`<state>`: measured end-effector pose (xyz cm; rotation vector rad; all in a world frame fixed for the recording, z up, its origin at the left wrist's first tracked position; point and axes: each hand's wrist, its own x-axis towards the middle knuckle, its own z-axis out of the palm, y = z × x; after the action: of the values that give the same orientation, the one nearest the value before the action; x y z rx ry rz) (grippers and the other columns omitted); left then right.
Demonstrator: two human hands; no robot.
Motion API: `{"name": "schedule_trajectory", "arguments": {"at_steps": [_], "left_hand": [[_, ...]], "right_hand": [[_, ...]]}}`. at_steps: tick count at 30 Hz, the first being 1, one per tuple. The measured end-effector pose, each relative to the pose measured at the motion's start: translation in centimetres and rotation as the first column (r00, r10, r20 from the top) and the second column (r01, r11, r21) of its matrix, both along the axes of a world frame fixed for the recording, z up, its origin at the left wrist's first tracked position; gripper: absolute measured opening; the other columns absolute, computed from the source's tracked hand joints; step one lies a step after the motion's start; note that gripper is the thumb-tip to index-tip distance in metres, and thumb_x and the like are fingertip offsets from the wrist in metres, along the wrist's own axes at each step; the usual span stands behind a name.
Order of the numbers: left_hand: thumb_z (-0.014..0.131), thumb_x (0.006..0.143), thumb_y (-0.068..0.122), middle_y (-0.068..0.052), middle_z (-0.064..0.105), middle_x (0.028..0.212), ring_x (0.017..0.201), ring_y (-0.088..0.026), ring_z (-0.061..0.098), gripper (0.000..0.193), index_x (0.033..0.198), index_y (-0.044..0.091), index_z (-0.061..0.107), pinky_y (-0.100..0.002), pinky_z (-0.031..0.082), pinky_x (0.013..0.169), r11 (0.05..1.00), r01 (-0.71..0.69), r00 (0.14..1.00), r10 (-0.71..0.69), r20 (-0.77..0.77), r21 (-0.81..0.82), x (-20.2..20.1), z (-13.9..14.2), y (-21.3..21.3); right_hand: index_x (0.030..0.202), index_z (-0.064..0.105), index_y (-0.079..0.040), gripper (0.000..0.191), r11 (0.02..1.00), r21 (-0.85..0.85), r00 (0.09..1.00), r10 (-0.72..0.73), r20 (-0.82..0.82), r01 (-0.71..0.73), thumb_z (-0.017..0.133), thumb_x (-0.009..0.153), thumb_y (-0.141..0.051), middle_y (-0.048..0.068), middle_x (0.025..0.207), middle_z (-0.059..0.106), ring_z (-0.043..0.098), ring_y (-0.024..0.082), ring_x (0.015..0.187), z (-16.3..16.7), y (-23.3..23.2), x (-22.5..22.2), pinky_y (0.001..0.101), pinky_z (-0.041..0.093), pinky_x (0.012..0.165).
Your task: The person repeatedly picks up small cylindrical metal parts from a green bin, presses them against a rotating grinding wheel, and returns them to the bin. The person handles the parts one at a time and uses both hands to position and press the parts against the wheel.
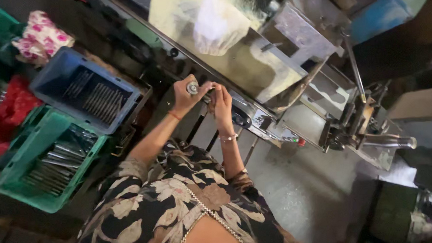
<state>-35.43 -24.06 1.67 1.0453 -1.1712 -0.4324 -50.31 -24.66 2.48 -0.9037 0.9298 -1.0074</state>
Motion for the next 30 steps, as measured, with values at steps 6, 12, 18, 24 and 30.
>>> {"name": "schedule_trajectory", "arguments": {"at_steps": [6, 12, 18, 24, 30], "left_hand": [[0.083, 0.093, 0.017, 0.008, 0.041, 0.060, 0.058, -0.001, 0.038, 0.053, 0.063, 0.008, 0.040, -0.025, 0.029, 0.049, 0.965, -0.138, 0.937, 0.201, -0.286, 0.225, 4.0, -0.9, 1.5], [0.082, 0.092, 0.021, 0.007, 0.052, 0.067, 0.060, -0.003, 0.043, 0.039, 0.069, 0.005, 0.055, -0.025, 0.031, 0.050, 0.956, 0.000, 0.697, 0.209, -0.686, 0.292, 9.7, 0.4, 4.8], [0.063, 0.098, 0.036, -0.001, 0.051, 0.066, 0.053, -0.014, 0.047, 0.026, 0.102, 0.012, 0.054, -0.033, 0.037, 0.049, 0.746, 0.255, 0.924, 0.000, -0.382, 0.615, 16.4, -2.9, 11.3], [0.059, 0.100, 0.035, -0.024, 0.070, 0.099, 0.092, -0.044, 0.068, 0.034, 0.112, 0.003, 0.059, -0.054, 0.052, 0.079, 0.599, -0.176, 0.945, -0.119, 0.305, 0.781, 24.3, -11.2, 15.6], [0.062, 0.088, 0.016, -0.024, 0.070, 0.108, 0.104, -0.043, 0.068, 0.024, 0.106, 0.003, 0.072, -0.052, 0.055, 0.089, 0.215, -0.321, 0.896, -0.246, 0.369, 0.923, 29.0, -13.1, 16.3]], "right_hand": [[0.117, 0.067, -0.007, 0.030, 0.995, -0.098, 1.000, -0.006, -0.021, 0.004, 0.060, 0.105, -0.034, -0.009, 0.065, 0.045, 0.032, 0.002, 0.045, 0.2, 2.0, 7.0, 0.0219, 0.025, 0.040], [0.121, 0.066, -0.005, 0.026, 0.840, -0.540, 0.995, -0.087, -0.046, 0.048, 0.068, 0.103, -0.024, -0.007, 0.101, 0.063, 0.045, 0.002, 0.066, -1.7, 3.8, 14.6, 0.0235, 0.035, 0.052], [0.111, 0.071, -0.004, 0.021, 0.991, -0.030, 0.940, -0.114, 0.323, 0.130, 0.068, 0.102, -0.023, -0.009, 0.061, 0.043, 0.033, 0.002, 0.046, -2.5, 6.1, 19.8, 0.0221, 0.024, 0.041], [0.101, 0.068, -0.005, 0.019, 0.923, -0.156, 0.887, -0.275, 0.370, 0.352, 0.069, 0.105, -0.023, -0.009, 0.057, 0.040, 0.029, 0.004, 0.043, -1.1, 5.9, 20.8, 0.0271, 0.024, 0.037], [0.109, 0.071, -0.005, 0.020, 0.831, -0.319, 0.890, -0.425, 0.164, 0.455, 0.064, 0.106, -0.023, -0.005, 0.064, 0.046, 0.030, 0.004, 0.045, -0.5, 9.9, 17.3, 0.0256, 0.025, 0.039]]}}
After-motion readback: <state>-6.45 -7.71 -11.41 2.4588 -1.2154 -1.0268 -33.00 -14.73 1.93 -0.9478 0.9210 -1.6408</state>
